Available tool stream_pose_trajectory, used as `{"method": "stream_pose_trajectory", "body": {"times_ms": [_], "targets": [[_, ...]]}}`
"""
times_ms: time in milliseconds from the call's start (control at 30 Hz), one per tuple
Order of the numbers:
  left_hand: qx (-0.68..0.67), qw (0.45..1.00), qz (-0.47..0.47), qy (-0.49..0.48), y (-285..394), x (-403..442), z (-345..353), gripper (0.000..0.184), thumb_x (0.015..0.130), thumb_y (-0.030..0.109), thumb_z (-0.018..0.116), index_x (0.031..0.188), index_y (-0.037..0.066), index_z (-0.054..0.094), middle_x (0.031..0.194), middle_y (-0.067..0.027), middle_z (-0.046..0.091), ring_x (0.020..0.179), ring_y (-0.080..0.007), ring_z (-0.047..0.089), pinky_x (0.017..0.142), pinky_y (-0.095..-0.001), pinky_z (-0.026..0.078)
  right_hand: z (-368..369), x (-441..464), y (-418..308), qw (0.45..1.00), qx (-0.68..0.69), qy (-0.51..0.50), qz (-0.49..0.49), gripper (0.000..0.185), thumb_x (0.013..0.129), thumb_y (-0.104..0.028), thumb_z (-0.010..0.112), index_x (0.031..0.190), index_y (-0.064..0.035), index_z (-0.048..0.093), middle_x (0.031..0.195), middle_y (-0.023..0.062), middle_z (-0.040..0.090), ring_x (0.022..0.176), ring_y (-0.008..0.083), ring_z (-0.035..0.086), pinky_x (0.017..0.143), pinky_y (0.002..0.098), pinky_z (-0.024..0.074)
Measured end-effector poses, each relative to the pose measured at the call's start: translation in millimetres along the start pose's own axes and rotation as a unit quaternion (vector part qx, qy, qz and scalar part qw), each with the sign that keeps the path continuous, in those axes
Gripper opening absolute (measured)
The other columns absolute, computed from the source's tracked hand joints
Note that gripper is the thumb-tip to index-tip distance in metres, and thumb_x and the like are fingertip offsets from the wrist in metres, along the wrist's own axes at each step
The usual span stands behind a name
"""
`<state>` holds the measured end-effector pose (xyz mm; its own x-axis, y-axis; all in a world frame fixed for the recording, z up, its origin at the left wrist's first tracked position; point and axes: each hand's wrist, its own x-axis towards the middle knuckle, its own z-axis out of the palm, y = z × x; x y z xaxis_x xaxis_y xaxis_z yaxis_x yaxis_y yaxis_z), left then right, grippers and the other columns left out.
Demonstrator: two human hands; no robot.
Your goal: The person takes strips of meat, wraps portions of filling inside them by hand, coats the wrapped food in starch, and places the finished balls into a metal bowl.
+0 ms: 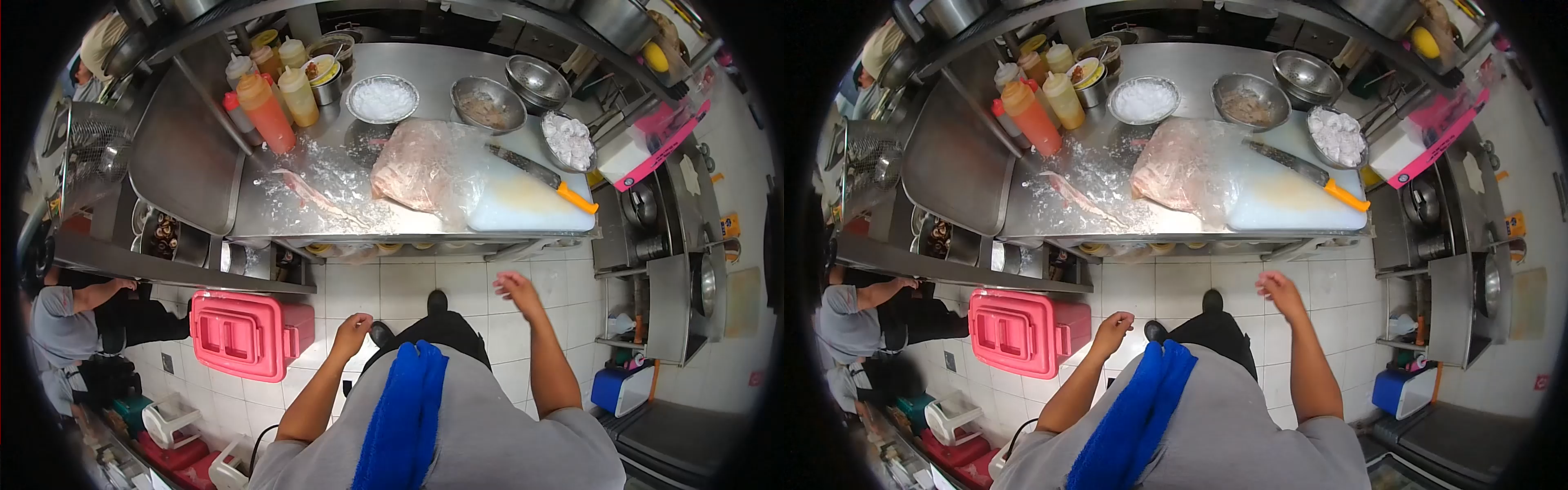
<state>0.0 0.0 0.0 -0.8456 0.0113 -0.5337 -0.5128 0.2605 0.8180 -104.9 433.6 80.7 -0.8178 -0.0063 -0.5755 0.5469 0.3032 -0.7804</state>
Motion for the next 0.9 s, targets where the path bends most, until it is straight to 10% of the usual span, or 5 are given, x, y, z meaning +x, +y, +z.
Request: {"method": "stream_pose_trajectory", "body": {"times_ms": [433,533,633,900], "targets": [[0.165,0.888,0.343,0.258,279,71,79,0.053,0.075,0.034,0.078,0.107,-0.001,0.054,0.098,-0.0139,0.055,0.089,-0.0262,0.055,0.074,-0.0351,0.047,52,96,-231,0.925,-0.114,-0.052,-0.358,0.029,0.089,-0.018,0.058,0.114,-0.005,0.063,0.099,0.0098,0.067,0.081,0.0172,0.064,0.074,0.0287,0.0499],[0.102,0.902,0.301,0.29,296,135,91,0.043,0.081,0.027,0.072,0.107,-0.001,0.052,0.093,-0.0105,0.056,0.084,-0.0243,0.056,0.07,-0.0347,0.047,49,108,-266,0.912,-0.135,-0.139,-0.361,0.03,0.089,-0.018,0.057,0.116,-0.0066,0.062,0.1,0.0111,0.068,0.083,0.0184,0.065,0.077,0.0302,0.0494],[-0.224,0.96,0.067,0.154,292,159,66,0.017,0.088,0.013,0.051,0.104,0.009,0.05,0.089,-0.0028,0.058,0.075,-0.0122,0.054,0.066,-0.0286,0.045,42,129,-268,0.882,-0.19,-0.17,-0.396,0.029,0.088,-0.019,0.057,0.114,-0.0085,0.063,0.099,0.0138,0.068,0.086,0.025,0.065,0.078,0.0343,0.0495],[-0.401,0.89,0.136,0.17,305,136,37,0.012,0.087,0.008,0.053,0.096,0.011,0.046,0.083,-0.0019,0.055,0.074,-0.0108,0.054,0.069,-0.0266,0.044,24,141,-233,0.744,-0.51,-0.229,-0.367,0.016,0.087,-0.016,0.053,0.093,-0.0096,0.066,0.092,0.0129,0.065,0.088,0.0342,0.061,0.079,0.0449,0.0479]]}}
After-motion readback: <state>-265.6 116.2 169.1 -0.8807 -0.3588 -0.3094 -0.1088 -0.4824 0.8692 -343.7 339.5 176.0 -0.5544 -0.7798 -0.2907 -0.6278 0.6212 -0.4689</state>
